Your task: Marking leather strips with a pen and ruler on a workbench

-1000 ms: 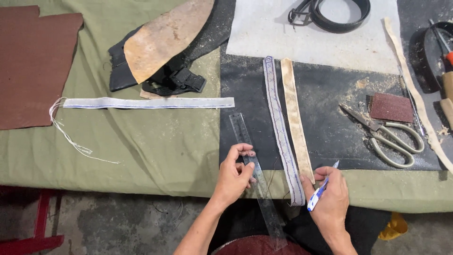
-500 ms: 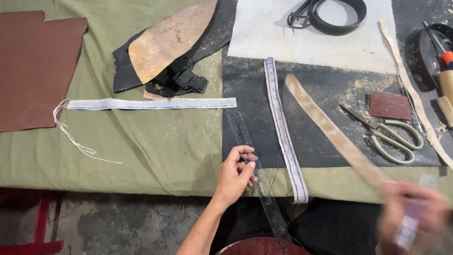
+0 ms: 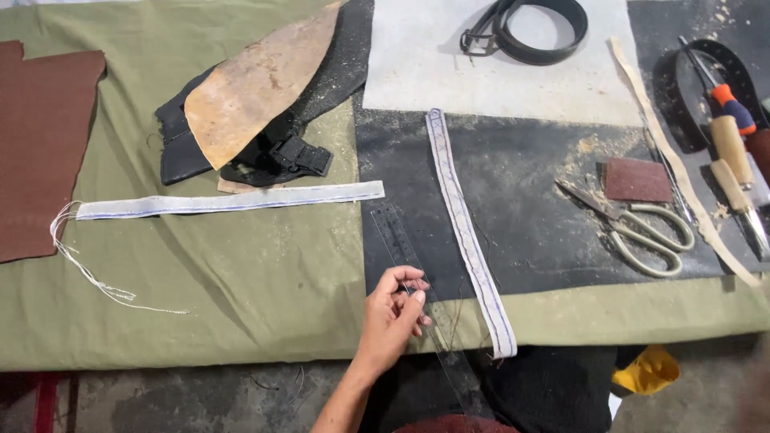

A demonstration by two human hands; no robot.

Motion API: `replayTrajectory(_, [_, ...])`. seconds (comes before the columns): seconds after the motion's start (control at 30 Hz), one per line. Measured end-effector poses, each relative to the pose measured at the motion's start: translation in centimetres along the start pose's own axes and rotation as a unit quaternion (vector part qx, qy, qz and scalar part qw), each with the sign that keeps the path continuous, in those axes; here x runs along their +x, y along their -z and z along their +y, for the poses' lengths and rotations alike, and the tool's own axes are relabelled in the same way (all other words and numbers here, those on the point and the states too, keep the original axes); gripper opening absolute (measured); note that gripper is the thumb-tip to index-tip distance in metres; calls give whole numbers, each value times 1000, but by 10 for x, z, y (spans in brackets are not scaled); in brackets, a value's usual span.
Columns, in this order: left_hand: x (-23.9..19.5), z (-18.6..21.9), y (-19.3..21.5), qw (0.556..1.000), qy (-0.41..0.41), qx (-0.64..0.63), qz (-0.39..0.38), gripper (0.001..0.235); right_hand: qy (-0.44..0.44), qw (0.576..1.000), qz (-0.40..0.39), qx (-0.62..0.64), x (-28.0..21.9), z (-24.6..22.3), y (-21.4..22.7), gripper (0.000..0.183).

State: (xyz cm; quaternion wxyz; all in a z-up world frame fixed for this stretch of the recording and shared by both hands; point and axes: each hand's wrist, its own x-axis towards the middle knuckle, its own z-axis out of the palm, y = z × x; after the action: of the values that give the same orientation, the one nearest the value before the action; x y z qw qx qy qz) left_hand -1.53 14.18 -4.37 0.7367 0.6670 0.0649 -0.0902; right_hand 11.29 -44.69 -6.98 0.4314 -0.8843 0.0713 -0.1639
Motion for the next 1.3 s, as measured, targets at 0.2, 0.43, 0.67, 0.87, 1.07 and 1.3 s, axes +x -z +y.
replayTrajectory(0.2, [1,3,0,1000,23,-6,-3,20,12,995,-84,56,-21,-244,-164,25])
replayTrajectory(0.43, [0,4,-4,999,20,-33,31,25,56,984,-167,-5,-17,-209,-235,16])
replayTrajectory(0.67, [16,17,-28,996,-7,-64,56,21,56,991,-116,-41,-75,-213,-167,16])
replayTrajectory(0.87, [55,61,-107,995,39,56,-71,24,-51,985,-151,69,-113,-197,-144,44])
replayTrajectory(1.07, [100,48,-154,982,30,160,-94,28,49,987,-117,94,-90,-176,-146,41])
replayTrajectory(1.3, [121,26,-164,990,27,135,-31,30,-41,964,-170,202,-48,-182,-167,36])
